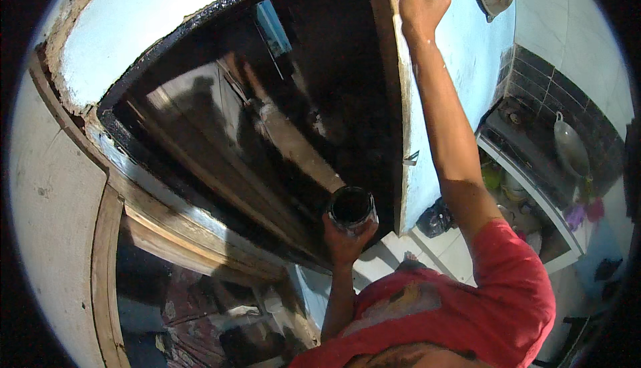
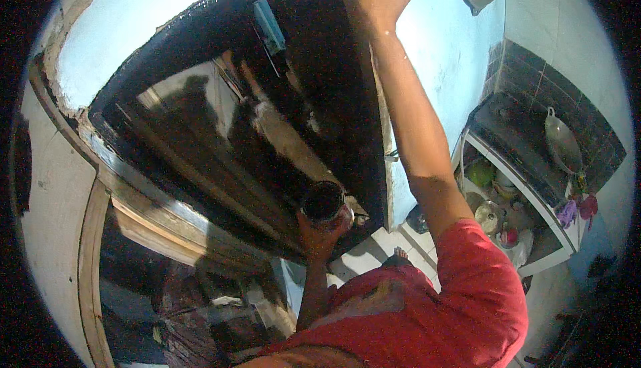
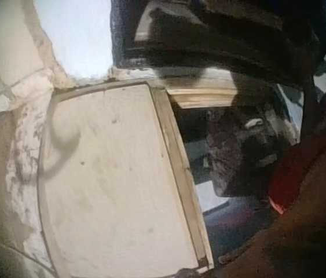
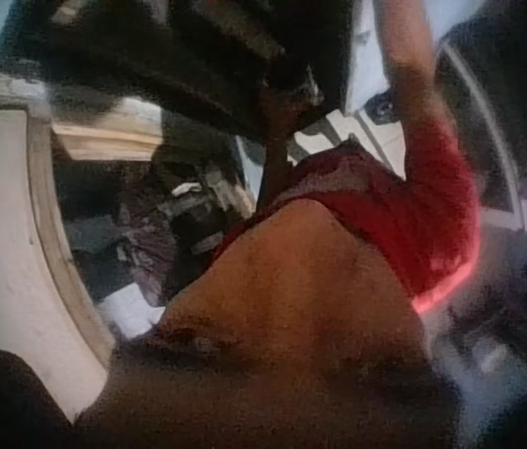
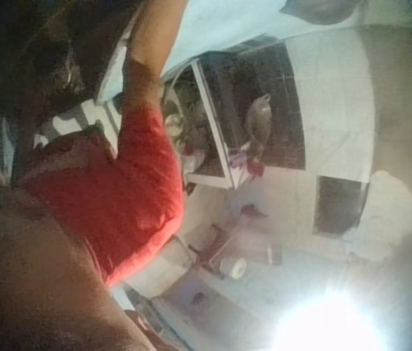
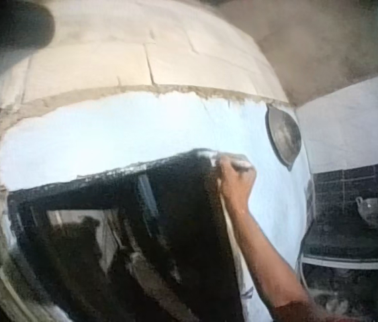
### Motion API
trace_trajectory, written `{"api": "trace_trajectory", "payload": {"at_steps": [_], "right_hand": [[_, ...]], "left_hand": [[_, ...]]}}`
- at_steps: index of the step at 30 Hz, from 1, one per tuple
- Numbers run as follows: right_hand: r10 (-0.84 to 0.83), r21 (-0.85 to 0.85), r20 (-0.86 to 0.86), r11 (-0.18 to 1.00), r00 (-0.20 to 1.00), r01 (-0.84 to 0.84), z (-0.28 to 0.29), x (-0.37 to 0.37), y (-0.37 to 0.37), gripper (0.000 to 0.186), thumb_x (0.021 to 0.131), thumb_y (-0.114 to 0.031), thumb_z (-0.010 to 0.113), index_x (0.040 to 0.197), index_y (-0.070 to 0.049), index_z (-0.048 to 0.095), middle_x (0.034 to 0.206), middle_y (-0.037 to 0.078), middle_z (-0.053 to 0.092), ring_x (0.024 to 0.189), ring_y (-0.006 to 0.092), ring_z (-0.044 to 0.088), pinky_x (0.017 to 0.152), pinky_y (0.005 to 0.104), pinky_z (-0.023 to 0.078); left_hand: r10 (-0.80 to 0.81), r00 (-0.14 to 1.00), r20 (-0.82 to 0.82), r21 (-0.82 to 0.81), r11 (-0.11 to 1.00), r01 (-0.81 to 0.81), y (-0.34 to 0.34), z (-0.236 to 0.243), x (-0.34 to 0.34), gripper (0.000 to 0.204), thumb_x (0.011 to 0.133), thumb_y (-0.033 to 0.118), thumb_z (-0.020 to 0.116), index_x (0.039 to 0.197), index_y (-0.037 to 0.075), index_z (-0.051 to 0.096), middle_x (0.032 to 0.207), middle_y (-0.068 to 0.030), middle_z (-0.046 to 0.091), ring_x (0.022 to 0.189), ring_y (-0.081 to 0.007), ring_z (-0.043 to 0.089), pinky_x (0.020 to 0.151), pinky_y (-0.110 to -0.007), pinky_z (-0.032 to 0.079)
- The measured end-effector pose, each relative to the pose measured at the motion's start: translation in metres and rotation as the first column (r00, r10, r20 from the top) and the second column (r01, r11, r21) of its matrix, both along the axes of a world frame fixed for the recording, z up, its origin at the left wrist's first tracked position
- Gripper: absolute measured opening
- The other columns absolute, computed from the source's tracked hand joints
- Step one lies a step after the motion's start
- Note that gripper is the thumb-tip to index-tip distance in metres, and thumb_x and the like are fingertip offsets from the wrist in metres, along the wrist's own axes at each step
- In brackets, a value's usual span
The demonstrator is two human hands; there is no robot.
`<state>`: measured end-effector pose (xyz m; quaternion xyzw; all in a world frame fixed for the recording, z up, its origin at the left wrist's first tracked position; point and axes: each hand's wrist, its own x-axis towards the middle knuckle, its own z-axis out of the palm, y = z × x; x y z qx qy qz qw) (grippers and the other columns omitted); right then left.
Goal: The person paints a wooden door frame and adjacent wall trim black using a paintbrush and a small paint can. They repeatedly dip the brush into the can and apply paint to the upper and lower sections of the frame, working methodically along the edges.
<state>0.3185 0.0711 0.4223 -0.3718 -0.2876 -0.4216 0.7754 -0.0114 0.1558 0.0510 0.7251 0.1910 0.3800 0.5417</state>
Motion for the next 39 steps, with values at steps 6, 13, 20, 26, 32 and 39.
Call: {"api": "trace_trajectory", "payload": {"at_steps": [6,13,20,26,32,39], "right_hand": [[-0.035,0.105,0.071,0.994,0.997,0.027,0.005,0.022,-0.005,0.020,0.100,-0.012,0.078,0.103,0.008,0.075,0.085,0.013,0.076,0.070,0.0177,0.073,0.064,0.0310,0.062],[-0.043,0.045,0.004,0.998,0.999,0.043,-0.001,0.021,-0.014,0.022,0.101,-0.013,0.078,0.106,0.008,0.074,0.087,0.014,0.075,0.071,0.0172,0.073,0.062,0.0307,0.063],[-0.041,0.034,0.261,0.999,0.965,0.033,-0.010,0.013,-0.049,0.031,0.098,-0.012,0.076,0.119,0.011,0.074,0.108,0.016,0.077,0.088,0.0188,0.075,0.077,0.0315,0.063],[-0.289,-0.226,0.260,0.910,0.922,0.349,-0.010,0.012,-0.063,0.019,0.095,-0.001,0.078,0.114,0.002,0.080,0.103,0.011,0.081,0.091,0.0186,0.076,0.078,0.0323,0.062],[-0.430,-0.341,0.475,0.715,0.768,0.611,-0.019,0.012,-0.052,0.019,0.093,-0.010,0.080,0.111,-0.005,0.082,0.101,0.015,0.082,0.091,0.0255,0.081,0.081,0.0361,0.063],[-0.426,-0.384,0.328,0.755,0.843,0.531,-0.035,0.005,-0.066,0.010,0.093,-0.004,0.078,0.102,0.001,0.081,0.094,0.016,0.081,0.088,0.0266,0.079,0.077,0.0362,0.061]], "left_hand": [[0.044,0.999,-0.020,0.067,0.997,-0.043,0.003,-0.002,-0.004,0.104,0.064,0.026,0.105,0.148,0.002,0.049,0.140,-0.0194,0.067,0.128,-0.0329,0.068,0.108,-0.046,0.056],[0.028,0.999,-0.034,0.058,0.998,-0.026,-0.003,0.002,-0.001,0.107,0.066,0.024,0.105,0.152,0.001,0.045,0.141,-0.0202,0.066,0.128,-0.0325,0.068,0.107,-0.044,0.057],[-0.043,0.999,-0.005,-0.122,0.992,0.042,-0.001,-0.014,0.007,0.105,0.066,0.017,0.104,0.151,0.001,0.044,0.141,-0.0193,0.064,0.132,-0.0326,0.065,0.110,-0.044,0.055],[-0.078,0.996,0.037,-0.053,0.995,0.080,0.006,-0.020,0.020,0.105,0.064,0.018,0.105,0.149,0.002,0.045,0.142,-0.0186,0.063,0.134,-0.0308,0.063,0.108,-0.044,0.056],[-0.095,0.995,-0.022,-0.045,0.995,0.094,-0.003,-0.007,0.022,0.105,0.065,0.020,0.105,0.150,0.003,0.047,0.140,-0.0180,0.066,0.128,-0.0304,0.068,0.108,-0.043,0.056],[-0.081,0.996,-0.046,-0.015,0.997,0.081,-0.005,-0.007,0.025,0.108,0.066,0.026,0.106,0.153,0.004,0.045,0.140,-0.0194,0.067,0.127,-0.0329,0.069,0.108,-0.045,0.056]]}}
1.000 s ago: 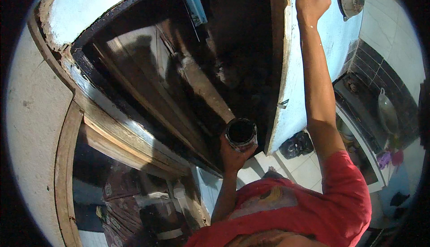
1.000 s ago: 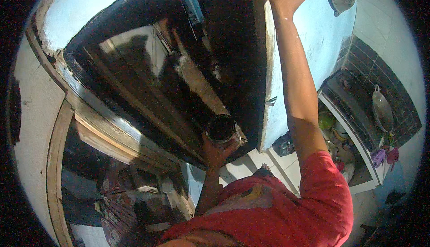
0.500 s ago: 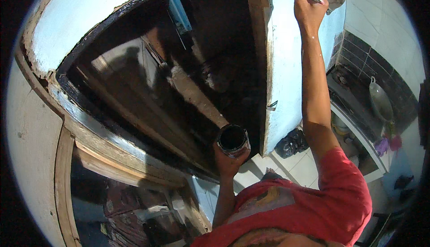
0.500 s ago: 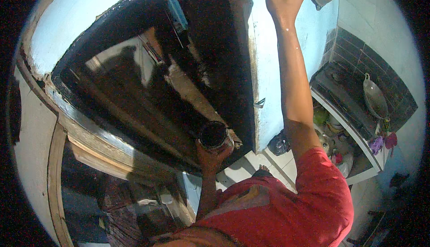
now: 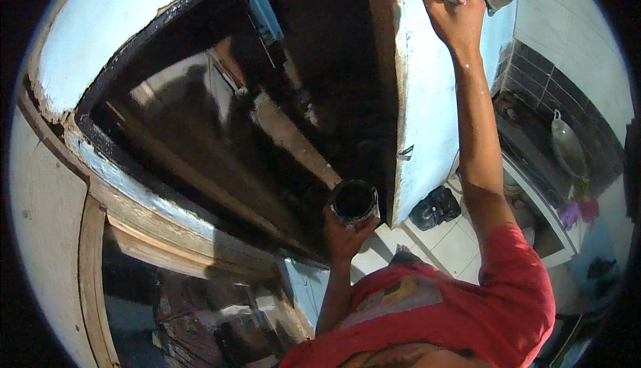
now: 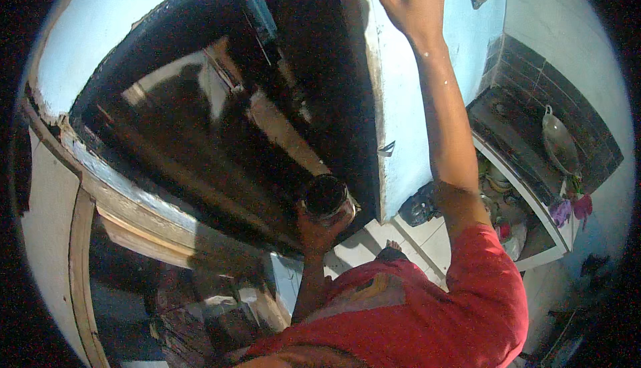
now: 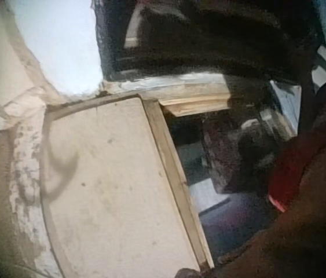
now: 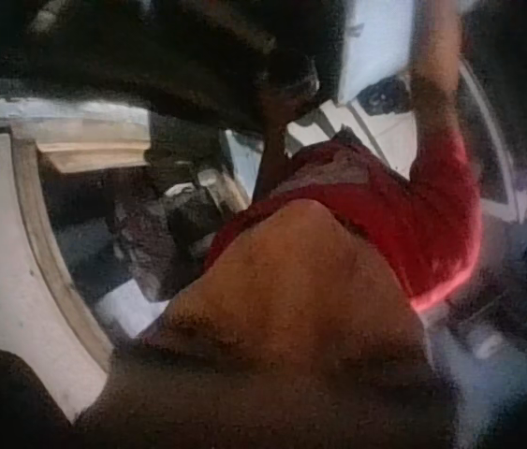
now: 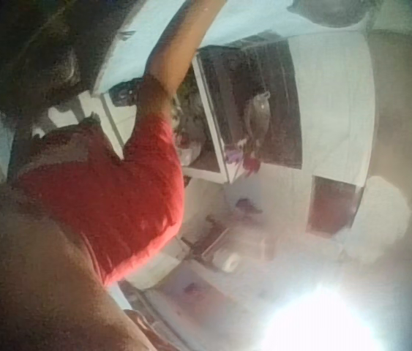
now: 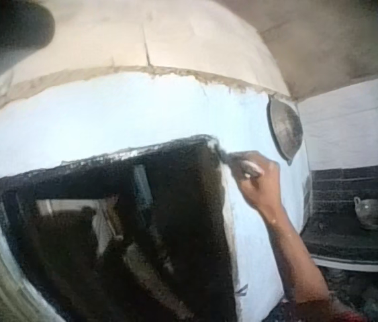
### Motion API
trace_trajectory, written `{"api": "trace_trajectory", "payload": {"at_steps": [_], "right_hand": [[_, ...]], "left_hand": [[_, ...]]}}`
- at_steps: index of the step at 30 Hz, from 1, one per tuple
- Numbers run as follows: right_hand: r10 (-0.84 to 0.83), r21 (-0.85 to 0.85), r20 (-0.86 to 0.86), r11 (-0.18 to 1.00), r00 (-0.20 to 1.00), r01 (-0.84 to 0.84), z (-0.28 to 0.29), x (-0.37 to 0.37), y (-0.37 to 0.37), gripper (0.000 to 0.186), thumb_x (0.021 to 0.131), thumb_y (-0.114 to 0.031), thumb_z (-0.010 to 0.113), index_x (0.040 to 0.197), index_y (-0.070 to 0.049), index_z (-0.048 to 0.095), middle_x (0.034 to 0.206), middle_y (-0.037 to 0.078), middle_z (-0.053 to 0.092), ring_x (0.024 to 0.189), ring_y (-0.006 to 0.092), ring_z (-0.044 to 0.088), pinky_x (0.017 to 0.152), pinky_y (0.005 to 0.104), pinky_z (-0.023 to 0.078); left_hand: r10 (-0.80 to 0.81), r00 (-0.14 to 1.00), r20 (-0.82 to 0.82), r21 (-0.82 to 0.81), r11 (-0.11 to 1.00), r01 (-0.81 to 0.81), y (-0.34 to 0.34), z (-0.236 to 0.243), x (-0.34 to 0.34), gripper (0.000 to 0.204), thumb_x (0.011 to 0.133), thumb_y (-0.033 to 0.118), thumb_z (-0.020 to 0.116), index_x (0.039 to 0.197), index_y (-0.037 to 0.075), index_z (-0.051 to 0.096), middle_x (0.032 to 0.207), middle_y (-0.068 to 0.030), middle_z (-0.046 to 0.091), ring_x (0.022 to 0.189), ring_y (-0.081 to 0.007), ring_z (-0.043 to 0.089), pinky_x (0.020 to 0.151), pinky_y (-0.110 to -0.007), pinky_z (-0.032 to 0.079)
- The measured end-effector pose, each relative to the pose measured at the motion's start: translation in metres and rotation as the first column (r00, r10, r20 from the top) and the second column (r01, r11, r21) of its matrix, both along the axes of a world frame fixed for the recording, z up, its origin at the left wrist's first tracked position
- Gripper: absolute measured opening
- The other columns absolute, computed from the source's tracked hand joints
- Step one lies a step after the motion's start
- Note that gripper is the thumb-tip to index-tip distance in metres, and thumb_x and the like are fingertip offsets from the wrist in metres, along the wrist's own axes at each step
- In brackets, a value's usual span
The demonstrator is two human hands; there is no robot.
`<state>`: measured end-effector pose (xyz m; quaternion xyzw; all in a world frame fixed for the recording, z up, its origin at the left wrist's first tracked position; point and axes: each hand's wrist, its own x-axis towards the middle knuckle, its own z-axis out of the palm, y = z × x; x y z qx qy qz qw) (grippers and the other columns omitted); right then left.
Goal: The person paints a wooden door frame and adjacent wall trim black using a paintbrush and a small paint can. They repeatedly dip the brush into the can and apply paint to the upper and lower sections of the frame, working methodically along the edges.
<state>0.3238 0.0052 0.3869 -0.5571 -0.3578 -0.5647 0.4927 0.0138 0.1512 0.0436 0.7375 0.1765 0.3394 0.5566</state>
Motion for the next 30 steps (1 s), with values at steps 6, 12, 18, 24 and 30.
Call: {"api": "trace_trajectory", "payload": {"at_steps": [6,12,18,24,30], "right_hand": [[-0.050,-0.214,-0.237,0.977,0.970,-0.002,-0.047,-0.022,0.004,0.025,0.096,-0.019,0.079,0.116,-0.005,0.083,0.097,0.013,0.083,0.085,0.0194,0.078,0.081,0.0332,0.061],[0.321,-0.096,-0.646,0.866,0.692,-0.491,-0.123,-0.097,-0.032,0.027,0.100,-0.010,0.075,0.117,0.011,0.074,0.093,0.014,0.079,0.082,0.0180,0.073,0.078,0.0322,0.060],[0.252,0.008,-0.916,0.789,0.312,-0.614,-0.165,-0.174,-0.041,0.025,0.091,-0.013,0.090,0.107,0.003,0.079,0.086,0.004,0.077,0.074,0.0099,0.067,0.069,0.0272,0.055],[0.258,-0.040,-0.916,0.702,0.306,-0.711,-0.192,-0.195,-0.057,0.031,0.087,-0.015,0.094,0.107,0.005,0.080,0.099,0.009,0.082,0.089,0.0137,0.074,0.081,0.0315,0.058],[0.254,-0.232,-0.836,0.639,0.486,-0.734,-0.202,-0.201,-0.067,0.035,0.078,-0.016,0.098,0.103,0.001,0.081,0.097,0.015,0.081,0.087,0.0263,0.078,0.081,0.0370,0.059]], "left_hand": [[0.015,1.000,0.013,0.087,0.996,-0.016,0.007,-0.024,0.000,0.113,0.063,0.029,0.107,0.153,0.003,0.044,0.141,-0.0217,0.066,0.130,-0.0374,0.067,0.110,-0.048,0.054],[0.042,0.998,0.055,0.196,0.979,-0.052,0.012,-0.043,-0.002,0.118,0.064,0.032,0.107,0.156,0.001,0.040,0.144,-0.0231,0.064,0.134,-0.0384,0.064,0.114,-0.050,0.051],[0.011,0.999,0.053,0.199,0.980,-0.021,0.006,-0.036,-0.008,0.121,0.063,0.037,0.107,0.156,0.000,0.039,0.145,-0.0236,0.063,0.133,-0.0386,0.064,0.113,-0.050,0.051],[-0.042,0.997,0.070,0.244,0.969,0.024,-0.005,-0.025,-0.014,0.121,0.060,0.036,0.108,0.155,0.001,0.041,0.143,-0.0225,0.064,0.132,-0.0357,0.066,0.113,-0.049,0.052],[-0.133,0.983,0.123,0.264,0.960,0.097,-0.014,-0.040,-0.010,0.128,0.060,0.035,0.107,0.160,0.003,0.033,0.146,-0.0226,0.062,0.133,-0.0374,0.064,0.115,-0.050,0.051]]}}
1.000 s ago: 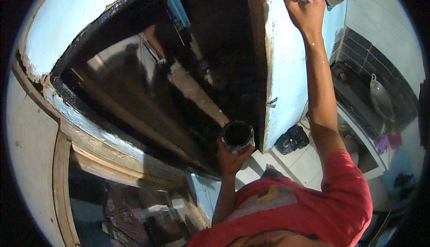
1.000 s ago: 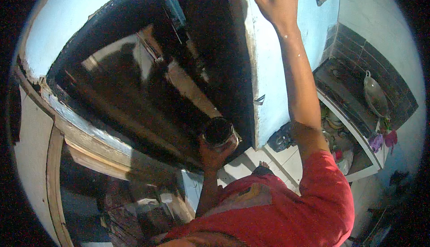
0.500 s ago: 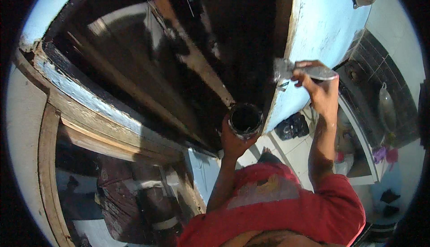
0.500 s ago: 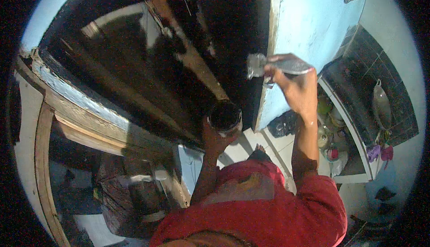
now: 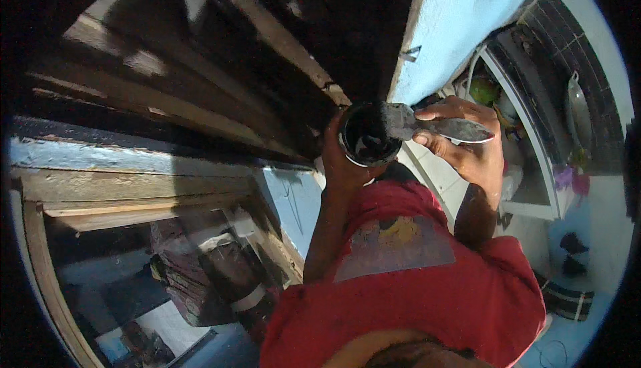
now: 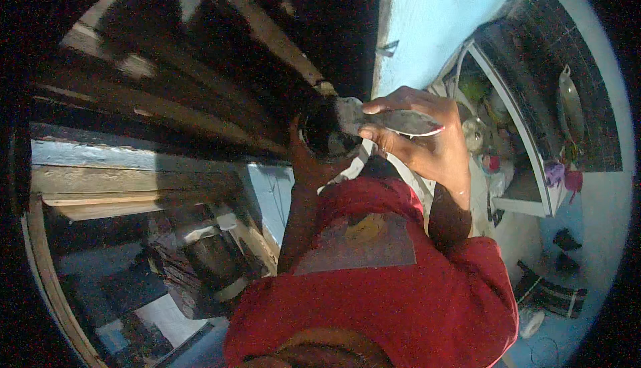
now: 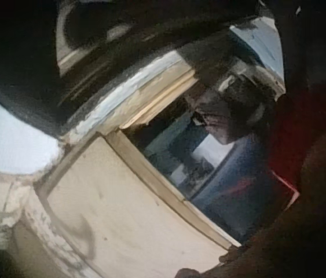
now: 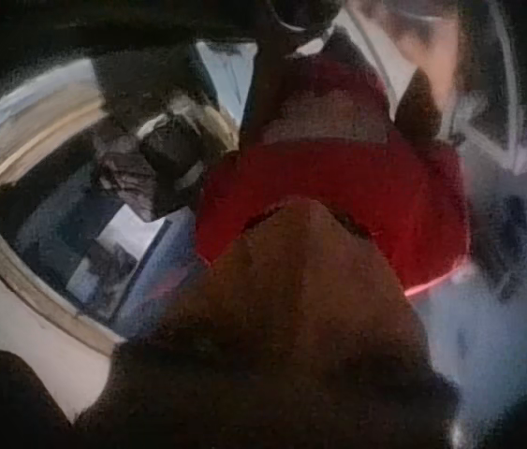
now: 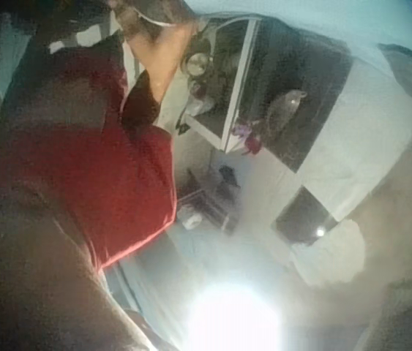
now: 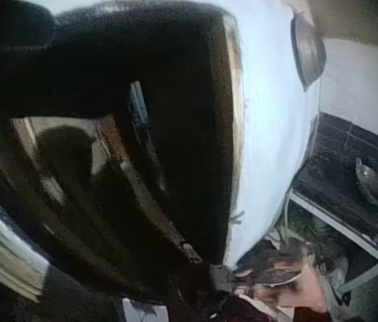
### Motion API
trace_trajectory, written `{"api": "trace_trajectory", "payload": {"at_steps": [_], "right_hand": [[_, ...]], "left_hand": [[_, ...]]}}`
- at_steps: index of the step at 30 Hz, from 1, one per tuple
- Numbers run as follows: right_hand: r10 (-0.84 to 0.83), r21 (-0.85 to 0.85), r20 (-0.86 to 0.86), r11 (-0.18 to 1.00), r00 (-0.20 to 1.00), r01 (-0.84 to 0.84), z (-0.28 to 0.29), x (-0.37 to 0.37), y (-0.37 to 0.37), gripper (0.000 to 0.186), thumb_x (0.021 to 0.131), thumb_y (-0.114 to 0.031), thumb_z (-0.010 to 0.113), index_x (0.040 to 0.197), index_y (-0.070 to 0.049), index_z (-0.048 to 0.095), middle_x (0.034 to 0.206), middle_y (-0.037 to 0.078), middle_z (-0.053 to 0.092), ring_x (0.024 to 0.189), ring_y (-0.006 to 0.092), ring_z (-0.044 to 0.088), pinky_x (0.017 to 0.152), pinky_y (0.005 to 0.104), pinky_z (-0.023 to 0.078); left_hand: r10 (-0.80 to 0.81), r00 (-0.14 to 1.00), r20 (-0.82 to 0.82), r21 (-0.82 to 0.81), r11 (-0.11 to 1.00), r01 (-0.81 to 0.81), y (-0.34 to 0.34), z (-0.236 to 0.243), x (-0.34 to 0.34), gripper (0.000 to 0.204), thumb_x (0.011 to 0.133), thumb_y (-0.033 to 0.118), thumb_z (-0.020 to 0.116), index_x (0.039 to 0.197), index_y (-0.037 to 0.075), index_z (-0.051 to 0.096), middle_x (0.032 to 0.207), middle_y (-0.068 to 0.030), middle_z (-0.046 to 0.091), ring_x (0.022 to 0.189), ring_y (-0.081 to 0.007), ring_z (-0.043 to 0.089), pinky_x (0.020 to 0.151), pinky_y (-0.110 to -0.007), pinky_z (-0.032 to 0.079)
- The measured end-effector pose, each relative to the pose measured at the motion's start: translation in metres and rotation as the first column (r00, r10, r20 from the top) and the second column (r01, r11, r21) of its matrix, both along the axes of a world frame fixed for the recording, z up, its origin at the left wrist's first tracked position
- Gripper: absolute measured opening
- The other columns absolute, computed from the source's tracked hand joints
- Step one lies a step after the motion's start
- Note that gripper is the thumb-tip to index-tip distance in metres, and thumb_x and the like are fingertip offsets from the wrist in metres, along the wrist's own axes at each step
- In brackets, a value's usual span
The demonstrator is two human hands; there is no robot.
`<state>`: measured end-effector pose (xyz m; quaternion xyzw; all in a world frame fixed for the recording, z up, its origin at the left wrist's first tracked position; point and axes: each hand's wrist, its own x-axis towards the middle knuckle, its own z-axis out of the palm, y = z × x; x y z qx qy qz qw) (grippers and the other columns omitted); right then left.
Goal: The person paints a wooden door frame and adjacent wall trim black using a paintbrush and a small paint can. They repeatedly dip the brush into the can and apply paint to the upper and lower sections of the frame, working methodically along the edges.
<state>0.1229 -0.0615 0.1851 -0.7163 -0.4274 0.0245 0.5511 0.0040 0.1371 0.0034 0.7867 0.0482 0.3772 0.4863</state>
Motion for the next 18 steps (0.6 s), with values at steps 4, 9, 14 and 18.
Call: {"api": "trace_trajectory", "payload": {"at_steps": [4,9,14,18], "right_hand": [[-0.003,-0.074,0.023,0.997,1.000,0.005,0.000,-0.008,-0.007,0.031,0.079,-0.013,0.096,0.102,0.001,0.081,0.100,0.015,0.082,0.090,0.0266,0.080,0.082,0.0368,0.060],[0.020,-0.241,0.148,0.970,0.989,0.017,-0.007,-0.012,-0.001,0.026,0.082,-0.010,0.092,0.104,-0.002,0.080,0.103,0.015,0.082,0.090,0.0293,0.081,0.080,0.0387,0.062],[-0.030,-0.488,0.205,0.863,0.978,0.129,-0.022,-0.011,0.020,0.024,0.086,-0.023,0.088,0.104,-0.009,0.081,0.091,0.015,0.081,0.085,0.0345,0.080,0.077,0.0426,0.062],[-0.010,-0.607,0.273,0.774,0.962,0.180,-0.034,-0.012,0.030,0.031,0.087,-0.034,0.086,0.106,-0.011,0.081,0.088,0.019,0.079,0.080,0.0395,0.076,0.073,0.0487,0.060]], "left_hand": [[-0.080,0.996,-0.029,-0.085,0.993,0.077,-0.005,-0.008,0.000,0.131,0.061,0.030,0.106,0.163,0.007,0.027,0.149,-0.0212,0.059,0.136,-0.0372,0.062,0.118,-0.053,0.049],[-0.090,0.996,0.006,-0.057,0.994,0.090,-0.010,-0.005,0.003,0.126,0.061,0.024,0.107,0.161,0.007,0.031,0.149,-0.0209,0.059,0.136,-0.0344,0.062,0.115,-0.050,0.053],[-0.149,0.988,0.028,-0.101,0.983,0.151,-0.016,-0.005,0.008,0.125,0.061,0.028,0.109,0.160,0.010,0.035,0.147,-0.0193,0.060,0.134,-0.0338,0.063,0.115,-0.049,0.054],[-0.168,0.986,-0.012,-0.255,0.954,0.159,-0.023,-0.009,0.005,0.127,0.058,0.040,0.109,0.158,0.003,0.039,0.149,-0.0217,0.058,0.136,-0.0375,0.062,0.117,-0.049,0.050]]}}
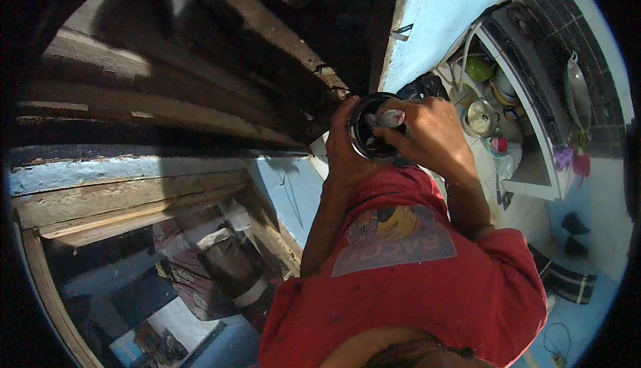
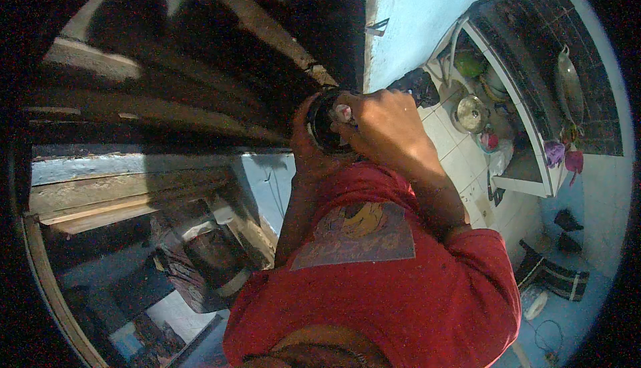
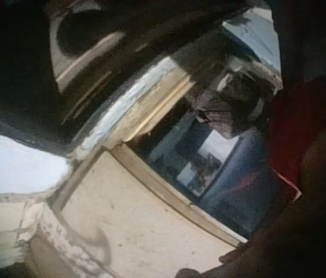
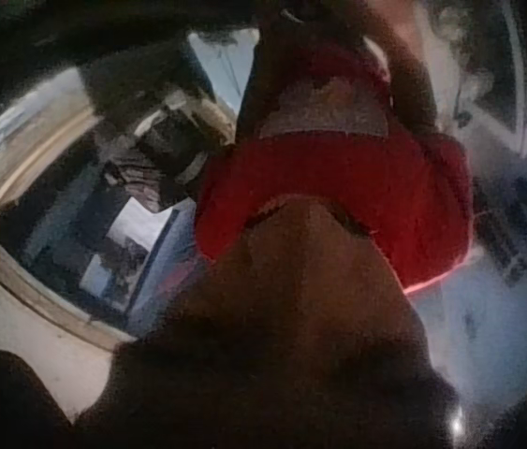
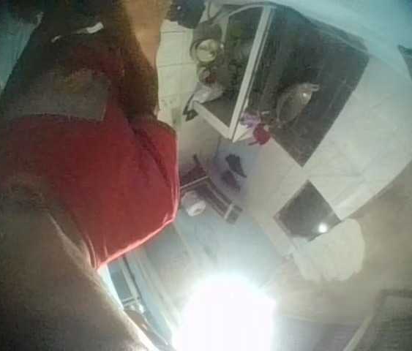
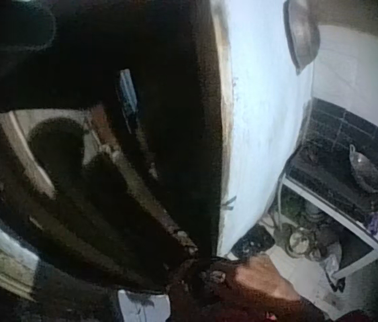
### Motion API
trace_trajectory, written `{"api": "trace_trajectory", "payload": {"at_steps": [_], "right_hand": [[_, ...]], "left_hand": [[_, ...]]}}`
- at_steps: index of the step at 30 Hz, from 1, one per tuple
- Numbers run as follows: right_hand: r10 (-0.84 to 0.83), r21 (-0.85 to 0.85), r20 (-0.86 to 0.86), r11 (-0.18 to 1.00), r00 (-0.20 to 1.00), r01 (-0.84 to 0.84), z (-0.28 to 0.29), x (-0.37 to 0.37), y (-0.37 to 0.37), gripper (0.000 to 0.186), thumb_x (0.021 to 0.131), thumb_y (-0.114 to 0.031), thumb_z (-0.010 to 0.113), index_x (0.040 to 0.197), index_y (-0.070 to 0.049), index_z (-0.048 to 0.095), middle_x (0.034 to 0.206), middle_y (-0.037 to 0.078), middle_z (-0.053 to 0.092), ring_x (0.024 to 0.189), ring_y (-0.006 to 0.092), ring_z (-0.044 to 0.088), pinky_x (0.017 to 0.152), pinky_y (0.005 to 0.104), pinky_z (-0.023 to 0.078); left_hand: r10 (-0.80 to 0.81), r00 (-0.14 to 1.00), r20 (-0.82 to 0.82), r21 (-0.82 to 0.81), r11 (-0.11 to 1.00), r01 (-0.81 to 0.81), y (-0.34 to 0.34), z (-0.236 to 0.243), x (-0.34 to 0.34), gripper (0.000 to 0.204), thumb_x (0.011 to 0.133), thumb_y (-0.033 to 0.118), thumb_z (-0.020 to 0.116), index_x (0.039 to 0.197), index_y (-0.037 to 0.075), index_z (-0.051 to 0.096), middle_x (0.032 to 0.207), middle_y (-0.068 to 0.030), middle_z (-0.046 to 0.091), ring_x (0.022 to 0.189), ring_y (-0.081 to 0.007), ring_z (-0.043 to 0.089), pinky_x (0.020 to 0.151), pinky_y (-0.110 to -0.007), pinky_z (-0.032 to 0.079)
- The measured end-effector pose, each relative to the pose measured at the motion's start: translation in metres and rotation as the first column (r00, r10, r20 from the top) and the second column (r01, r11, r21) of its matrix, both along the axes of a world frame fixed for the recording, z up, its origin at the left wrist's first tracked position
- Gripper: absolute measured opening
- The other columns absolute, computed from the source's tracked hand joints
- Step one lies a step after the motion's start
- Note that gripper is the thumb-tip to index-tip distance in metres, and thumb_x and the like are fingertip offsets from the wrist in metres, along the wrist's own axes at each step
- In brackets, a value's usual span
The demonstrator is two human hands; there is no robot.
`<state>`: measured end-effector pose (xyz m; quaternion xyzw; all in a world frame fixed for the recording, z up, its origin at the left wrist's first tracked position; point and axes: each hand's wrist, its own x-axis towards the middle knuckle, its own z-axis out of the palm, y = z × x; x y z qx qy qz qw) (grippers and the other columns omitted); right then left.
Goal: The person paints a wooden door frame and adjacent wall trim black using a paintbrush and a small paint can. They repeatedly dip the brush into the can and apply paint to the upper and lower sections of the frame, working methodically along the edges.
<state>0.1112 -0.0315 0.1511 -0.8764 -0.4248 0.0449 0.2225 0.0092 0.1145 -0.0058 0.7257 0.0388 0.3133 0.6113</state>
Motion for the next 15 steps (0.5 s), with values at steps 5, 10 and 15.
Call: {"api": "trace_trajectory", "payload": {"at_steps": [5,10,15], "right_hand": [[0.033,-0.072,0.017,0.997,0.999,-0.031,-0.006,-0.002,0.006,0.033,0.086,-0.034,0.085,0.109,-0.011,0.082,0.083,0.020,0.077,0.078,0.0407,0.075,0.072,0.0503,0.059],[0.014,-0.014,-0.009,1.000,1.000,-0.014,0.004,-0.003,0.004,0.032,0.084,-0.031,0.088,0.107,-0.010,0.082,0.087,0.018,0.079,0.081,0.0380,0.078,0.075,0.0474,0.061],[-0.047,0.168,-0.134,0.983,0.990,0.069,0.020,-0.004,-0.005,0.027,0.083,-0.026,0.090,0.102,-0.008,0.083,0.092,0.014,0.082,0.085,0.0315,0.082,0.079,0.0417,0.062]], "left_hand": [[0.051,0.999,-0.002,0.169,0.984,-0.050,0.004,0.000,-0.003,0.127,0.058,0.040,0.108,0.158,0.002,0.039,0.152,-0.0232,0.055,0.138,-0.0380,0.061,0.117,-0.049,0.050],[0.091,0.996,-0.001,0.171,0.981,-0.090,0.004,0.005,-0.005,0.127,0.057,0.040,0.108,0.158,0.002,0.040,0.149,-0.0228,0.057,0.135,-0.0377,0.063,0.116,-0.048,0.052],[0.142,0.990,-0.022,0.175,0.975,-0.136,0.005,0.005,-0.006,0.124,0.058,0.037,0.107,0.158,0.003,0.041,0.144,-0.0212,0.061,0.130,-0.0369,0.066,0.113,-0.047,0.054]]}}
